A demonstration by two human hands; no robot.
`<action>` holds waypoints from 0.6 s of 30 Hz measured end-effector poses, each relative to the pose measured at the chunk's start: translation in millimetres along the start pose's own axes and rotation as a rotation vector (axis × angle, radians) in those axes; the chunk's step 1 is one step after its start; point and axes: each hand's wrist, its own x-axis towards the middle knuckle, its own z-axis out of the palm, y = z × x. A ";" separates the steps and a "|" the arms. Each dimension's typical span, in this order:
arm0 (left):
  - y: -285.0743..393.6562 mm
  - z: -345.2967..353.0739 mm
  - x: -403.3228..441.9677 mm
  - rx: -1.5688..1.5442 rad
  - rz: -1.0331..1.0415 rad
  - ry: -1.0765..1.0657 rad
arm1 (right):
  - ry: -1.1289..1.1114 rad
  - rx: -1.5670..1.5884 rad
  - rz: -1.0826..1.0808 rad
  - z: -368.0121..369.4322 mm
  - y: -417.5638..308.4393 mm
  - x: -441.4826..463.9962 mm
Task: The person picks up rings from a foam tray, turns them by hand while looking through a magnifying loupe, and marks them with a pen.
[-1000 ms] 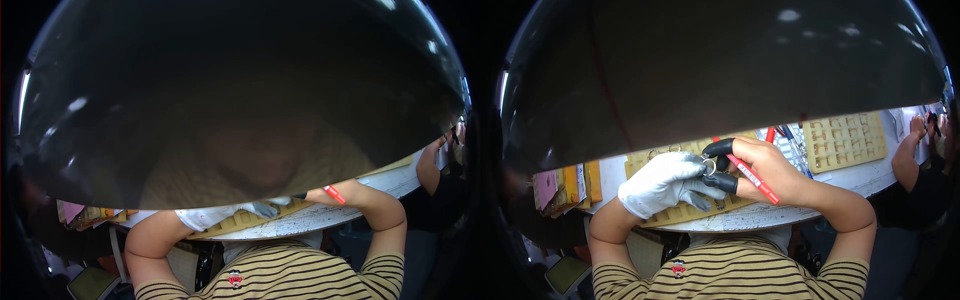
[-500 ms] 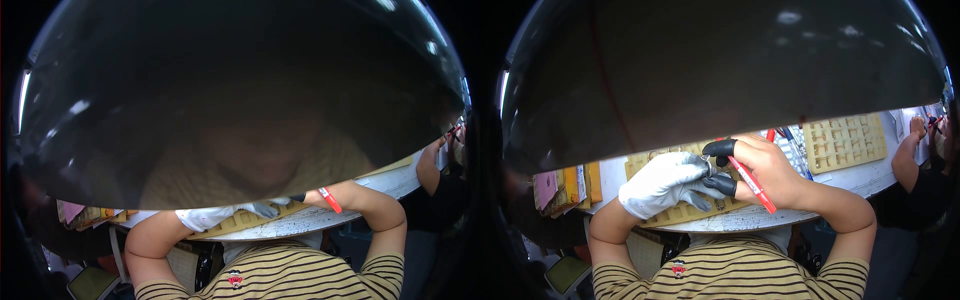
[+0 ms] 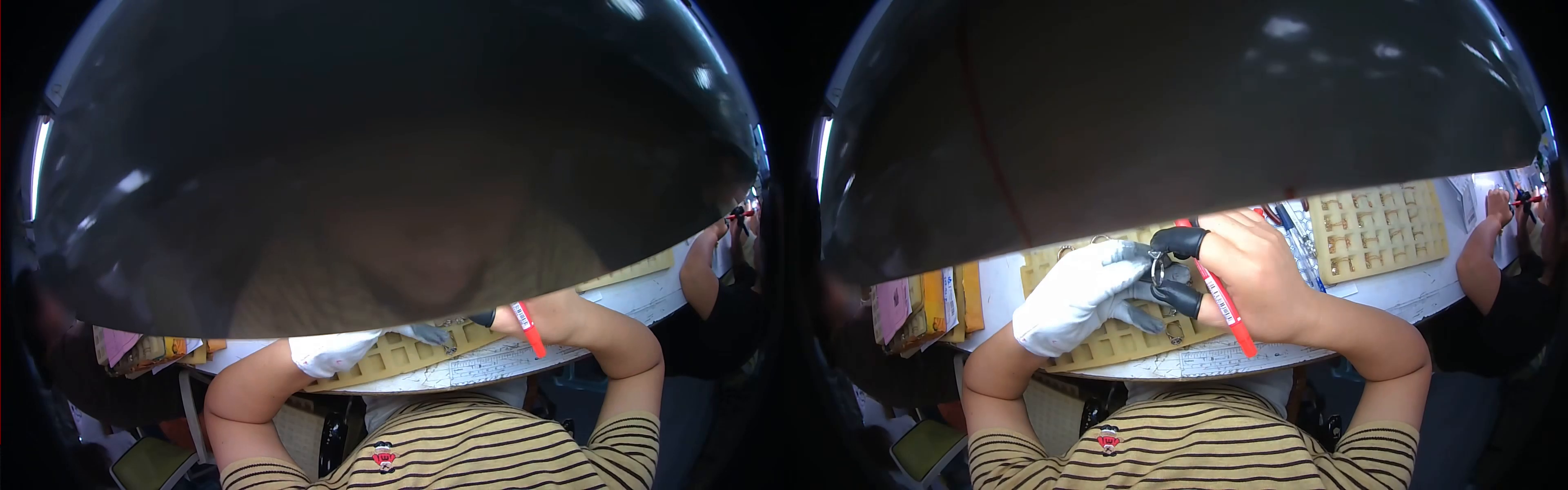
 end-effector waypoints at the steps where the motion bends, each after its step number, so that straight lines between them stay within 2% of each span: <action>1: -0.9 -0.9 0.1 -0.017 0.015 0.006 | 0.017 -0.053 -0.031 -1.3 1.1 -0.6; 6: 6.0 3.7 -1.8 -0.002 0.099 -0.059 | 0.098 -0.222 -0.152 -1.9 10.4 -0.5; 11: 19.7 12.0 -3.2 -0.125 -0.026 -0.070 | 0.103 -0.274 -0.218 -3.7 8.9 1.8; 14: 15.9 9.8 -2.4 -0.201 -0.017 -0.098 | 0.058 -0.264 -0.141 -0.2 11.8 1.3; 18: 13.1 8.6 -1.4 -0.266 -0.009 -0.114 | 0.067 -0.078 -0.090 4.5 13.6 4.5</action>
